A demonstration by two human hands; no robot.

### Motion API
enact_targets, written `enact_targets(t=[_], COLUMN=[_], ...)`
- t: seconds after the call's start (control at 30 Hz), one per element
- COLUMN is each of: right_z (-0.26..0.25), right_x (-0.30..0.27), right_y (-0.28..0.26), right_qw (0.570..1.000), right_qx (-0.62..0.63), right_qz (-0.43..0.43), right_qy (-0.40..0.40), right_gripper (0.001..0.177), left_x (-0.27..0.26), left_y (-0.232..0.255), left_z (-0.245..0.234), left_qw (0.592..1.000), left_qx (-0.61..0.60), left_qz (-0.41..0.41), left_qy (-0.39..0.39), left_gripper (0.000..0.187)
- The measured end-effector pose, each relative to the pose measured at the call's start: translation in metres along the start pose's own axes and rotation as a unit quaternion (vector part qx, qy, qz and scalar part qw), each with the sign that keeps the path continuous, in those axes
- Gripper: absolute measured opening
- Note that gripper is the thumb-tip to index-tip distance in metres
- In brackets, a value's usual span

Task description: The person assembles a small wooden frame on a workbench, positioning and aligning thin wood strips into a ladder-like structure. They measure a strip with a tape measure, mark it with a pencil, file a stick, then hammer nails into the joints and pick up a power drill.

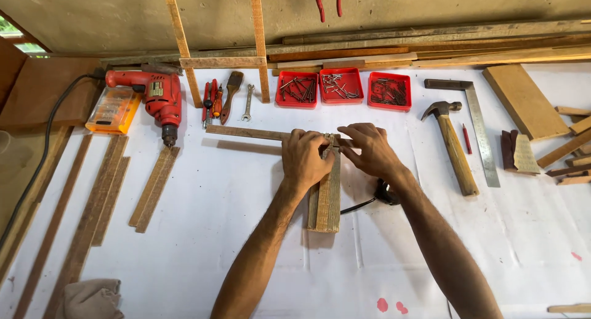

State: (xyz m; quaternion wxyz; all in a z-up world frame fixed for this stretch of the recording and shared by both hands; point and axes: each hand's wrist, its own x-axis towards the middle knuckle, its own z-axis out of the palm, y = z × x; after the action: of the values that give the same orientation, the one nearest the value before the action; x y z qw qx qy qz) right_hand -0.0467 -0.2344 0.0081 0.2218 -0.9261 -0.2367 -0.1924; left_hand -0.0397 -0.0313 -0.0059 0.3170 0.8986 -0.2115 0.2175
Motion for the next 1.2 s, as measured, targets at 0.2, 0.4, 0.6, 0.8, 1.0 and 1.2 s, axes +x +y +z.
enact_targets(t=[0.2,0.4,0.6,0.8,1.0,1.2], right_z=[0.006,0.003,0.004,0.004,0.005,0.006], right_x=[0.002,0.005,0.003,0.005,0.005,0.004], right_y=[0.027,0.027,0.028,0.032,0.033,0.033], right_qw=[0.990,0.985,0.985,0.986,0.986,0.984], right_qx=[0.112,0.136,0.136,0.132,0.116,0.131], right_qz=[0.016,0.046,0.056,0.037,0.046,0.053], right_qy=[-0.080,-0.094,-0.094,-0.095,-0.113,-0.108], right_gripper=[0.030,0.034,0.034,0.033,0.034,0.032], left_x=[-0.001,-0.005,-0.005,-0.003,-0.002,-0.004], left_y=[-0.004,0.001,-0.009,0.005,0.002,-0.005], left_z=[0.013,0.019,0.021,0.015,0.027,0.037], left_qw=[0.999,0.998,0.998,0.996,0.993,0.993], left_qx=[-0.044,-0.036,-0.046,-0.057,-0.090,-0.088], left_qz=[-0.015,0.000,-0.008,-0.035,-0.075,-0.076], left_qy=[0.019,0.059,0.044,0.051,-0.025,-0.006], left_gripper=[0.022,0.019,0.019,0.022,0.022,0.020])
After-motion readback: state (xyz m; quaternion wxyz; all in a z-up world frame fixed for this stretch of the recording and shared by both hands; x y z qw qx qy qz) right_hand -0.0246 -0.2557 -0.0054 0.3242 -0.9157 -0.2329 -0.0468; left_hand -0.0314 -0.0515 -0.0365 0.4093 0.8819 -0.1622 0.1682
